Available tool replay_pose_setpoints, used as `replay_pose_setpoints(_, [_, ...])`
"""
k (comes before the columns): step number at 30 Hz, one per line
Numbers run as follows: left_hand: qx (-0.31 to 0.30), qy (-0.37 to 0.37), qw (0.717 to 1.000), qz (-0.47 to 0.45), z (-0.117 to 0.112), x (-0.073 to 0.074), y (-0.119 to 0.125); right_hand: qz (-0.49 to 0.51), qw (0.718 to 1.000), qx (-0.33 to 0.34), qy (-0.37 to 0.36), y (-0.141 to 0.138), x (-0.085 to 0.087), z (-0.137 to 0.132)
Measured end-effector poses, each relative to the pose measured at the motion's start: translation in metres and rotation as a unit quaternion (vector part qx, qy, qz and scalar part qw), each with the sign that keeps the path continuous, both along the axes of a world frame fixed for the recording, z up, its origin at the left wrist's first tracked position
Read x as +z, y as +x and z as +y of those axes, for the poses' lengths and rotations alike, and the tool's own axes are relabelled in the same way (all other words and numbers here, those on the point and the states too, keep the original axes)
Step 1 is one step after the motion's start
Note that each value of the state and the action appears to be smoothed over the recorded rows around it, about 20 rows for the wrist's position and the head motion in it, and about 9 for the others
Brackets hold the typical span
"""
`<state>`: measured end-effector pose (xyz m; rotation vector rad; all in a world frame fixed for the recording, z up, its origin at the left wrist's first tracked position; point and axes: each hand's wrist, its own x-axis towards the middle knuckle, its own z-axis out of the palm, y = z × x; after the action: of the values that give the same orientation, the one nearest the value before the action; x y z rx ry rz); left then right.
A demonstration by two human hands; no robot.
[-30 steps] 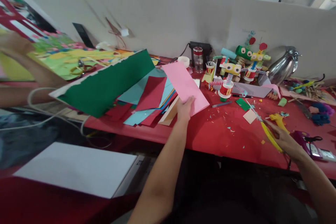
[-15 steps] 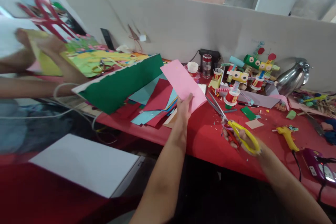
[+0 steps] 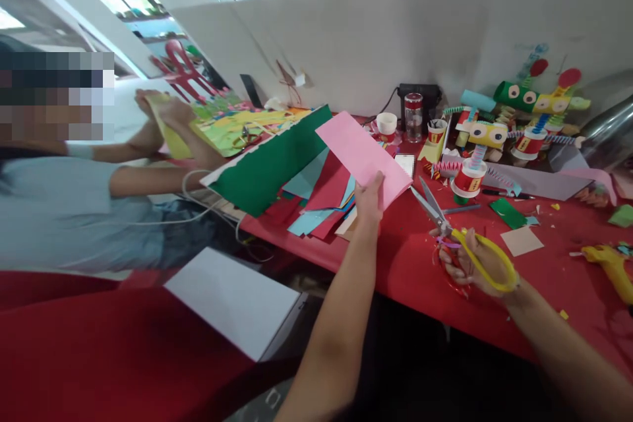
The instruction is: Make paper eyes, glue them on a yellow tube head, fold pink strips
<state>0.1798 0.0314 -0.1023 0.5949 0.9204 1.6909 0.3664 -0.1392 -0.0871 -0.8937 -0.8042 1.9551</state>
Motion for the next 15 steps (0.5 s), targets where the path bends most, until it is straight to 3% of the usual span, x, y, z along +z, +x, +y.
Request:
replay_pose_setpoints(9, [-0.042,-0.035,0.998,0.038,-0.016,-0.001,0.002,0.033,0.999,0.013,-0.031,-0.001,-0.004,0.004])
replay_pose_setpoints(15, [-0.069,-0.012,0.996,0.063,-0.027,-0.002,0.005,0.039,0.999,-0.005,-0.020,-0.008,-0.002,0.002])
